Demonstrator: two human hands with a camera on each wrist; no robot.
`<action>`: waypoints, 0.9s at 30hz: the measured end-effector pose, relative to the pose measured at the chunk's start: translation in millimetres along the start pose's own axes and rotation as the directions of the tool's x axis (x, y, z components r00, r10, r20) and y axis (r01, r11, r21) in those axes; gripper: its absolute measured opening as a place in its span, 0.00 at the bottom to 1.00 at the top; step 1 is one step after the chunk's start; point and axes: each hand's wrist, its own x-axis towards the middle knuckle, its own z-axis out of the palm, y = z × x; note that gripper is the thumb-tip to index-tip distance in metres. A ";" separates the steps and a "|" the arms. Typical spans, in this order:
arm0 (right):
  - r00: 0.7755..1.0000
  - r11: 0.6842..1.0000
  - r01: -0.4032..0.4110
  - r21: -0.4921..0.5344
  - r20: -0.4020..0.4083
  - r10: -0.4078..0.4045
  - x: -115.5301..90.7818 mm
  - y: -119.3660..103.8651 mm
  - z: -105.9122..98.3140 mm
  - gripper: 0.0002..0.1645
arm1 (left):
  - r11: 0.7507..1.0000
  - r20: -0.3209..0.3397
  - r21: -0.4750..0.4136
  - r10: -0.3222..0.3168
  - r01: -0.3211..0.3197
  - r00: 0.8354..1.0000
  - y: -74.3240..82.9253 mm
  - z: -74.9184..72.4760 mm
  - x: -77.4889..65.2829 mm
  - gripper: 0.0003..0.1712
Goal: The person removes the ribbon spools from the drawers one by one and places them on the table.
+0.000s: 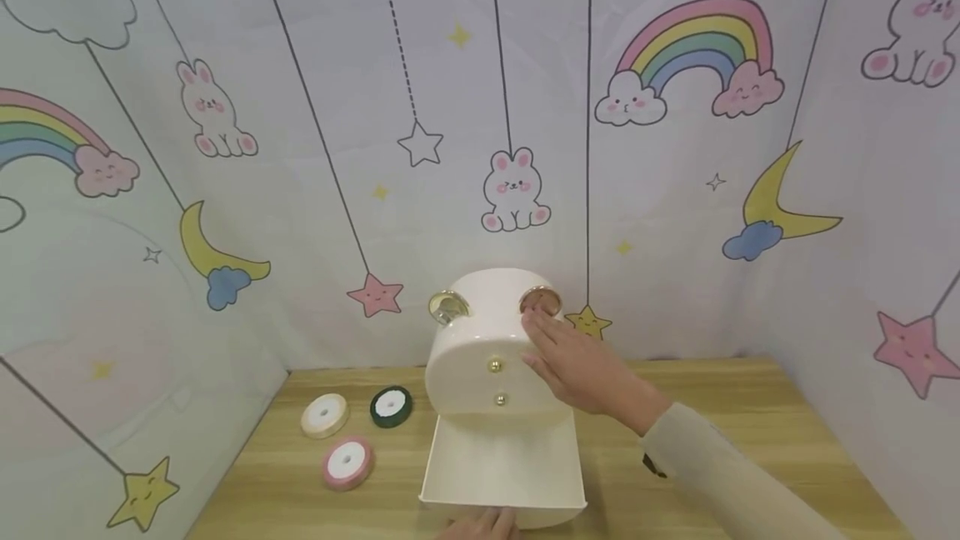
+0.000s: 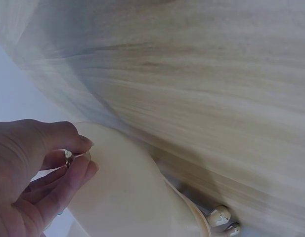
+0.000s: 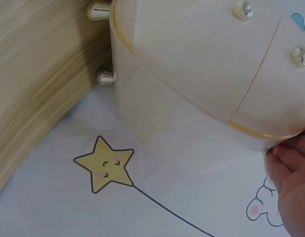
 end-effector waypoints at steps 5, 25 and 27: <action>1.000 1.000 0.000 -0.003 -0.006 0.000 -1.8 0.5 1.1 0.35 | 0.998 -0.013 0.049 0.040 -0.039 0.999 0.6 -8.9 1.5 0.16; 1.000 1.000 -0.023 -0.007 0.021 0.023 0.8 -0.6 -0.2 0.35 | 0.738 -0.179 0.633 0.434 -0.234 0.883 -30.5 -3.0 26.4 0.20; 1.000 1.000 -0.023 -0.006 0.022 0.023 0.8 -1.0 0.0 0.35 | 0.714 -0.188 0.668 0.438 -0.212 0.879 -32.6 -1.1 28.9 0.24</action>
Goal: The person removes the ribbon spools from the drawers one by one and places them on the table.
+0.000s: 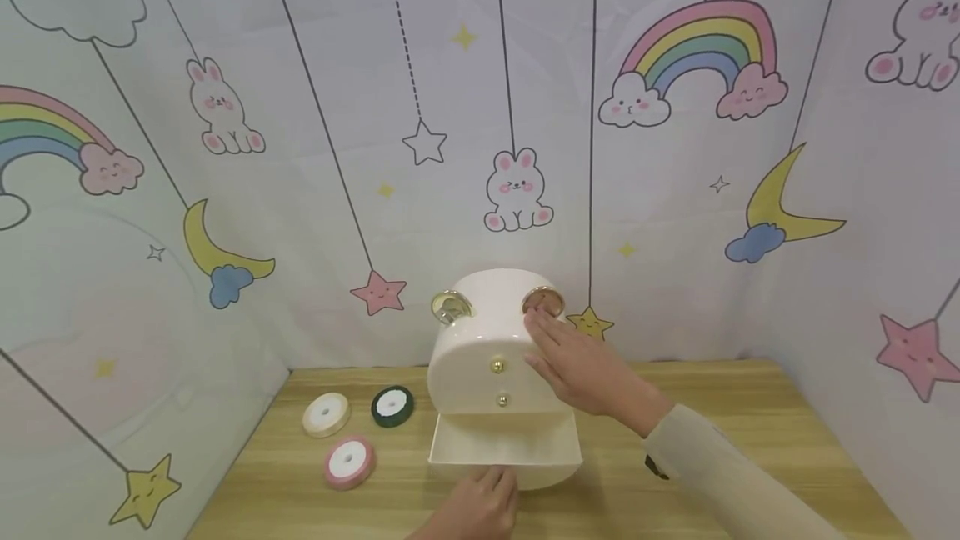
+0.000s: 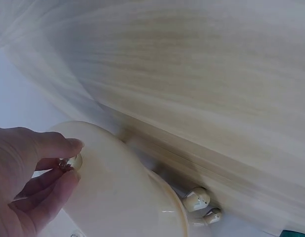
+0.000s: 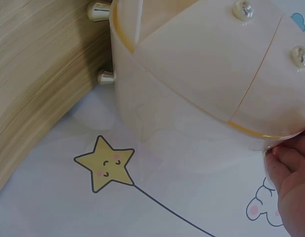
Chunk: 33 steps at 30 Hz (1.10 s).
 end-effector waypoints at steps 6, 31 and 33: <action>1.000 1.000 0.008 -0.001 -0.006 -0.008 -0.9 0.2 0.7 0.35 | 0.997 -0.045 0.065 -0.033 0.036 0.998 -0.4 7.8 5.1 0.35; 0.995 0.999 -0.035 0.031 0.092 0.032 5.6 -0.2 -8.6 0.35 | 0.988 -0.018 0.116 -0.097 0.099 0.995 -13.8 25.5 11.8 0.36; 0.995 0.999 -0.037 0.029 0.094 0.035 5.4 -0.6 -9.8 0.35 | 0.988 -0.023 0.115 -0.097 0.099 0.995 -14.1 27.3 12.2 0.34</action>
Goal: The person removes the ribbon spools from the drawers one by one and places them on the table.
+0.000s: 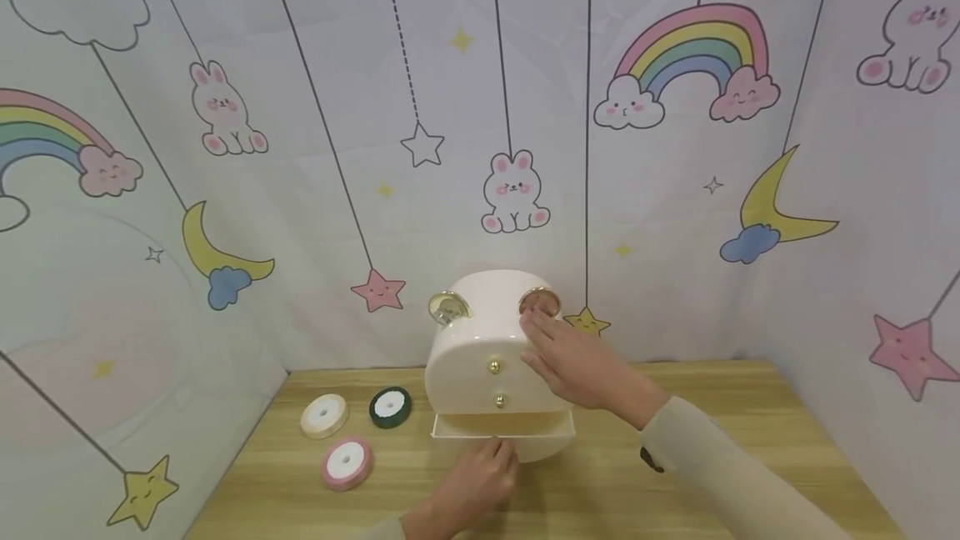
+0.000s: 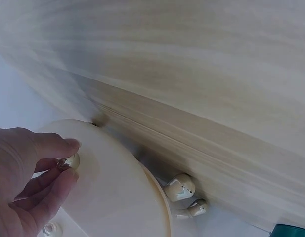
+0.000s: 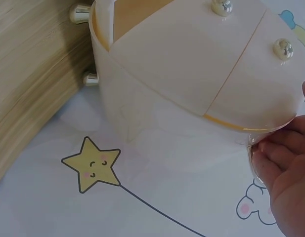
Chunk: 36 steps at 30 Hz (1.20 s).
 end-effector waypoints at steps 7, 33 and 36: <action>1.000 1.000 0.006 0.008 -0.017 -0.006 1.5 -0.9 -3.0 0.35 | 0.999 0.022 -0.004 -0.036 0.036 0.999 -2.2 9.1 2.8 0.35; 0.999 0.999 -0.008 0.043 -0.035 0.009 4.8 -0.3 -0.9 0.33 | 0.997 0.076 -0.006 -0.078 0.078 0.994 -8.6 25.7 11.5 0.06; 0.999 0.999 -0.014 0.046 -0.031 0.016 4.6 -0.2 -1.1 0.33 | 0.997 0.097 0.002 -0.081 0.081 0.992 -8.9 26.0 12.2 0.03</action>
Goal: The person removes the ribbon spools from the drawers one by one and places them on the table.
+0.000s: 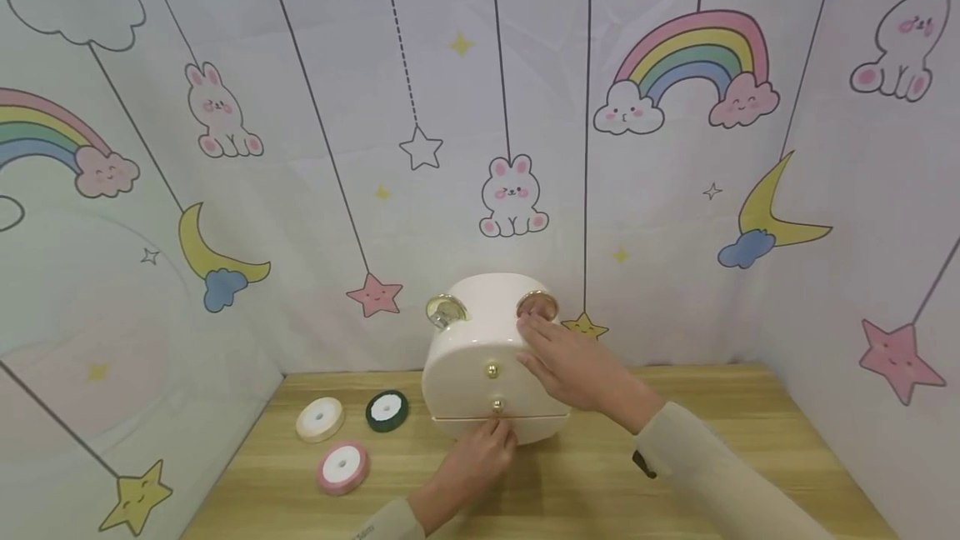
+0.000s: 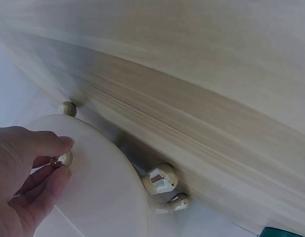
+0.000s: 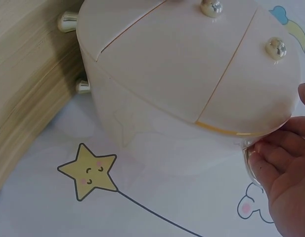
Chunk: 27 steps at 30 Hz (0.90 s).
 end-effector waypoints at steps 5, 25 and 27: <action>1.000 1.000 -0.007 -0.005 -0.002 0.007 -0.3 -0.9 0.2 0.33 | 1.000 0.017 0.006 -0.003 0.003 1.000 -0.3 0.2 0.0 0.07; 1.000 1.000 -0.005 -0.021 -0.027 0.005 0.7 -2.8 3.1 0.33 | 0.999 0.012 -0.032 -0.020 0.020 1.000 -1.7 5.2 -1.4 0.09; 1.000 1.000 -0.006 -0.018 -0.031 0.005 0.6 -2.5 2.8 0.33 | 0.997 0.021 -0.055 -0.046 0.047 0.999 -2.4 2.1 -1.6 0.10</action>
